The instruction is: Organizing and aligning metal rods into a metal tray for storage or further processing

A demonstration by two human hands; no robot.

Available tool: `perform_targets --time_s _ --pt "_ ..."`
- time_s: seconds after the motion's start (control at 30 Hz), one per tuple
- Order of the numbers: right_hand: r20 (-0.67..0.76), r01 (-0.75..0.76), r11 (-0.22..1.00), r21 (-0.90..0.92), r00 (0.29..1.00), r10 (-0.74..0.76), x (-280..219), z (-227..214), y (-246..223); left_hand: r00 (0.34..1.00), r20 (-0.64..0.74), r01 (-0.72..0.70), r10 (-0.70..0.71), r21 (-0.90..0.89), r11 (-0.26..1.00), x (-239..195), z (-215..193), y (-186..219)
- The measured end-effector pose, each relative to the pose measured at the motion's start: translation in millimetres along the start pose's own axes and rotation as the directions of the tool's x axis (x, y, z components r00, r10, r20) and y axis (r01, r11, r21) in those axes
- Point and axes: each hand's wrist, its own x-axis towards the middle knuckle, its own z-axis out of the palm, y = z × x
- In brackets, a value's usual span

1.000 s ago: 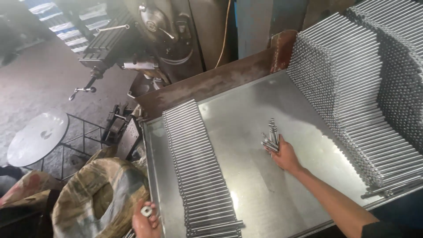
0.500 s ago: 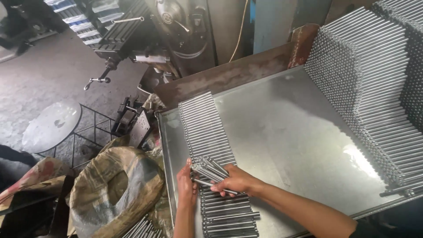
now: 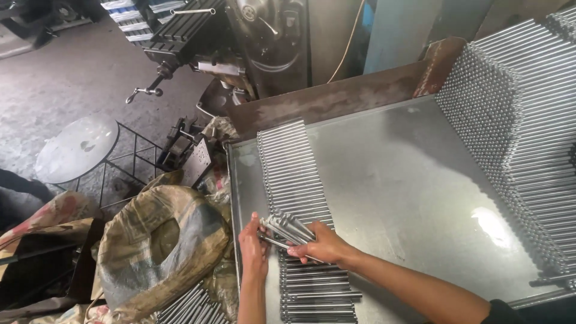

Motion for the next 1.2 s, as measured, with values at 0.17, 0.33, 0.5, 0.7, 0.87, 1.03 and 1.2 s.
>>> perform_targets --time_s 0.17,0.33,0.5,0.7,0.87,1.03,1.2 --pt "-0.065 0.188 0.912 -0.364 0.972 -0.226 33.6 12.8 37.0 0.999 -0.028 -0.034 0.035 0.051 0.998 3.1 -0.4 1.1" --pt "-0.044 0.187 0.875 -0.447 0.972 -0.231 36.9 15.1 38.4 0.998 0.055 -0.045 0.038 0.128 0.991 -7.8 7.7 -6.8" --pt "-0.01 0.25 0.799 -0.547 0.952 -0.305 40.7 -2.4 39.3 0.992 -0.019 -0.126 0.127 0.025 0.992 42.7 -16.7 -21.8" --pt "0.054 0.323 0.491 -0.809 0.873 -0.485 34.8 -15.7 21.1 0.995 -0.096 -0.016 0.023 0.068 0.998 35.3 -11.3 -19.6" --pt "0.033 0.196 0.81 -0.552 0.976 -0.214 18.1 -10.8 12.2 0.992 -0.043 0.12 -0.12 -0.005 0.993 8.0 1.2 -4.7" --pt "-0.054 0.211 0.638 -0.741 0.928 -0.37 13.5 2.3 26.7 0.982 -0.15 -0.1 0.111 0.078 0.992 -17.8 21.6 -8.0" --pt "-0.055 0.232 0.634 -0.738 0.915 -0.399 20.5 7.1 39.3 0.959 -0.237 -0.144 0.157 0.074 0.987 -12.0 18.4 -5.7"
